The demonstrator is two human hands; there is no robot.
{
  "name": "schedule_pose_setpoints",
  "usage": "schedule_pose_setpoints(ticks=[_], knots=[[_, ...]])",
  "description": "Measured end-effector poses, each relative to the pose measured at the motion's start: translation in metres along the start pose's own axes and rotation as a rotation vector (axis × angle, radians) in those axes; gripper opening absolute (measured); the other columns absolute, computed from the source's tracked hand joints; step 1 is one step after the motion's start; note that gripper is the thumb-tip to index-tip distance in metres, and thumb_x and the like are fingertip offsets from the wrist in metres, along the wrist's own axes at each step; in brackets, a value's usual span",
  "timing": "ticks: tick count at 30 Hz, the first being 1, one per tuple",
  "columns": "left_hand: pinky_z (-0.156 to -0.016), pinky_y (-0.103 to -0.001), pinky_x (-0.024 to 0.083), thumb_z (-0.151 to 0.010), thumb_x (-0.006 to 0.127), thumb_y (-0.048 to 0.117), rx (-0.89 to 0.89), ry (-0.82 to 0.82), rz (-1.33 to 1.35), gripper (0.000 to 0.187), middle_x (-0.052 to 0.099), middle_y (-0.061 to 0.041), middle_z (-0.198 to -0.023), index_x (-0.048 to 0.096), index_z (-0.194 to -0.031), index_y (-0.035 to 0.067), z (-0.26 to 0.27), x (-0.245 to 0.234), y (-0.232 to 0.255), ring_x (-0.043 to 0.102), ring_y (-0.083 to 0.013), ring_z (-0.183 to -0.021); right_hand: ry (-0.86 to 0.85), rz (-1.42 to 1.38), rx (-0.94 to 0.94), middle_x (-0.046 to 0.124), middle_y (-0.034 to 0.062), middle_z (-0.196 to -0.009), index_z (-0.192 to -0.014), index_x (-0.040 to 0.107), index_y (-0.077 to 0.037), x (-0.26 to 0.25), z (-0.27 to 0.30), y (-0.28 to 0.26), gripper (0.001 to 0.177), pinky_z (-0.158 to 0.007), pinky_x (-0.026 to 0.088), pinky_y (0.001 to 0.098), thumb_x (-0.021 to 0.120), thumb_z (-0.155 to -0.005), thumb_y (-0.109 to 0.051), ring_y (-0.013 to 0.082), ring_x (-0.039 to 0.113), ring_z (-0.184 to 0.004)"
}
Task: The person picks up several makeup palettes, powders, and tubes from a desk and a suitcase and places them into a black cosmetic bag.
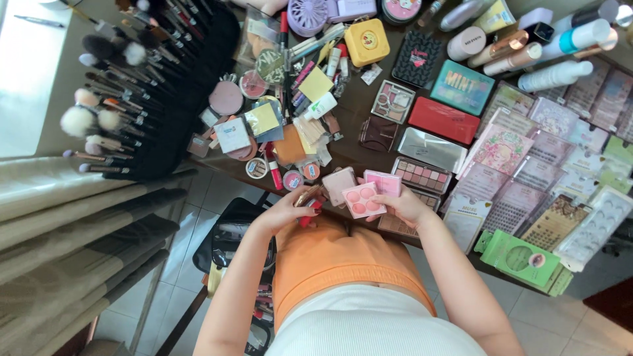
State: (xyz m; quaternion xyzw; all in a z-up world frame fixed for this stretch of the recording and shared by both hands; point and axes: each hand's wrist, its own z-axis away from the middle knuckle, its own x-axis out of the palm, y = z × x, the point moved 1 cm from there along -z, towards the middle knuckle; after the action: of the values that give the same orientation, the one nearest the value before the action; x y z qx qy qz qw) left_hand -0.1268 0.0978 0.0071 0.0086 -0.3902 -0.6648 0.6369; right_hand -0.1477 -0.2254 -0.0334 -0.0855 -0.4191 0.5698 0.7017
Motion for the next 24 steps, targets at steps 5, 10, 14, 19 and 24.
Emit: schedule_pose_setpoints(ticks=[5, 10, 14, 19, 24], knots=[[-0.091, -0.044, 0.062, -0.074, 0.085, 0.010, 0.017, 0.044, 0.033, 0.064, 0.062, -0.015, -0.135, 0.064, -0.134, 0.008, 0.002, 0.024, -0.025, 0.057, -0.0254, -0.125, 0.024, -0.019, 0.034, 0.063, 0.0170, -0.141, -0.137, 0.057, -0.001, 0.019, 0.012, -0.008, 0.056, -0.058, 0.067, 0.0625, 0.069, -0.083, 0.010, 0.0479, 0.071, -0.104], [-0.078, -0.049, 0.067, -0.074, 0.087, 0.003, -0.057, 0.065, 0.142, 0.074, 0.060, -0.016, -0.142, 0.059, -0.142, 0.009, -0.019, 0.016, -0.076, 0.058, -0.0313, -0.128, 0.005, 0.021, 0.122, 0.068, 0.0205, -0.132, -0.133, 0.061, 0.000, 0.029, 0.016, -0.012, 0.053, -0.056, 0.066, 0.0642, 0.071, -0.082, 0.012, 0.0500, 0.072, -0.098], [-0.084, -0.049, 0.064, -0.073, 0.085, 0.008, 0.006, 0.092, 0.166, 0.082, 0.057, -0.012, -0.147, 0.053, -0.149, 0.010, -0.008, 0.025, -0.075, 0.054, -0.0250, -0.130, 0.046, 0.128, 0.145, 0.067, 0.0262, -0.128, -0.134, 0.059, 0.002, -0.005, -0.003, -0.001, 0.052, -0.057, 0.067, 0.0623, 0.074, -0.084, 0.006, 0.0512, 0.072, -0.093], [-0.094, -0.041, 0.060, -0.067, 0.089, 0.011, 0.143, 0.113, 0.142, 0.084, 0.062, -0.010, -0.142, 0.059, -0.146, 0.012, -0.007, 0.028, -0.097, 0.057, -0.0212, -0.126, 0.193, 0.384, 0.085, 0.068, 0.0269, -0.122, -0.135, 0.056, 0.002, 0.016, -0.005, -0.069, 0.057, -0.053, 0.069, 0.0503, 0.081, -0.086, -0.010, 0.0457, 0.075, -0.079], [-0.077, -0.046, 0.066, -0.068, 0.089, 0.001, 0.224, 0.124, 0.097, 0.083, 0.061, -0.018, -0.139, 0.059, -0.145, 0.010, 0.012, 0.040, -0.095, 0.059, -0.0250, -0.121, 0.194, 0.854, 0.116, 0.077, 0.0225, -0.098, -0.122, 0.067, -0.004, 0.025, -0.021, -0.095, 0.052, -0.040, 0.060, 0.0312, 0.087, -0.079, -0.024, 0.0291, 0.075, -0.058]])
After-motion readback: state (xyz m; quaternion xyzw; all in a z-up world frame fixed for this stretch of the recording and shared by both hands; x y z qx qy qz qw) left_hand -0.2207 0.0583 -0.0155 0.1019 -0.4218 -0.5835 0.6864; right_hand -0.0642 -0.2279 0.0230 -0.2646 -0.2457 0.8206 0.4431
